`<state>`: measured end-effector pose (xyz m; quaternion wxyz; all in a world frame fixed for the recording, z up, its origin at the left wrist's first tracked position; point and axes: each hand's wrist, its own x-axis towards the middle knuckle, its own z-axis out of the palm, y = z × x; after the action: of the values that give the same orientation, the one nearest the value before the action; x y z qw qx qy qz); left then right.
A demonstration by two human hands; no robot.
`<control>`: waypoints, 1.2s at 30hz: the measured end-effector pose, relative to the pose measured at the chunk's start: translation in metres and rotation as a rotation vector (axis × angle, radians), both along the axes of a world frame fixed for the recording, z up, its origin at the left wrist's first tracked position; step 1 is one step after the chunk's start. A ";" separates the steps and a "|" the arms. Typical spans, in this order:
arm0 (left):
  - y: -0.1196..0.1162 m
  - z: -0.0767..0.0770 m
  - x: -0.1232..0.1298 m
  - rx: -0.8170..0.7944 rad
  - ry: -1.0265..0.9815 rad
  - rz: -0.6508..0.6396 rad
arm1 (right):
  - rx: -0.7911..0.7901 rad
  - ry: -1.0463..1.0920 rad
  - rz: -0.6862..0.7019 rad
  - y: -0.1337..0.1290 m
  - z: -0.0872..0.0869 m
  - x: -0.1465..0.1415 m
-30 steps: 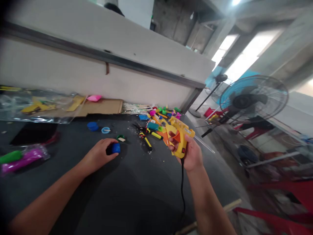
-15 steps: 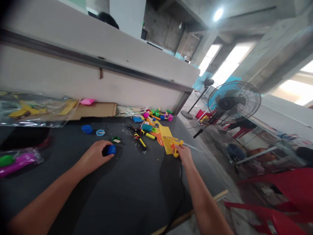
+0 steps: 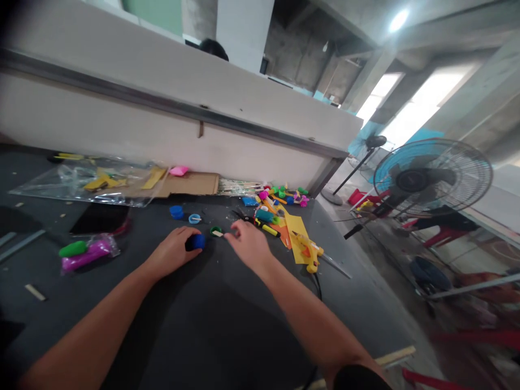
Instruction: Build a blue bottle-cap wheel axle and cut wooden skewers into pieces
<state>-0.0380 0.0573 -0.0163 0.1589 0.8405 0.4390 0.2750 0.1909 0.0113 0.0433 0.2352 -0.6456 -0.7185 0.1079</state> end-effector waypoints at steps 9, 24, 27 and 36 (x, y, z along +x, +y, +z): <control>0.001 0.001 0.001 -0.025 0.000 -0.029 | -0.338 0.629 -0.128 0.048 -0.055 -0.037; 0.002 0.001 0.003 -0.007 0.060 -0.015 | -0.472 1.209 -0.085 0.038 -0.048 -0.036; 0.002 0.001 0.003 0.001 0.060 -0.020 | -0.467 1.196 -0.108 0.038 -0.049 -0.037; 0.003 -0.001 0.003 0.015 0.076 -0.019 | -0.453 1.175 -0.139 0.038 -0.050 -0.041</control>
<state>-0.0351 0.0600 -0.0173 0.1385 0.8557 0.4345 0.2445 0.1496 0.0496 -0.0065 0.4542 -0.5576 -0.3852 0.5783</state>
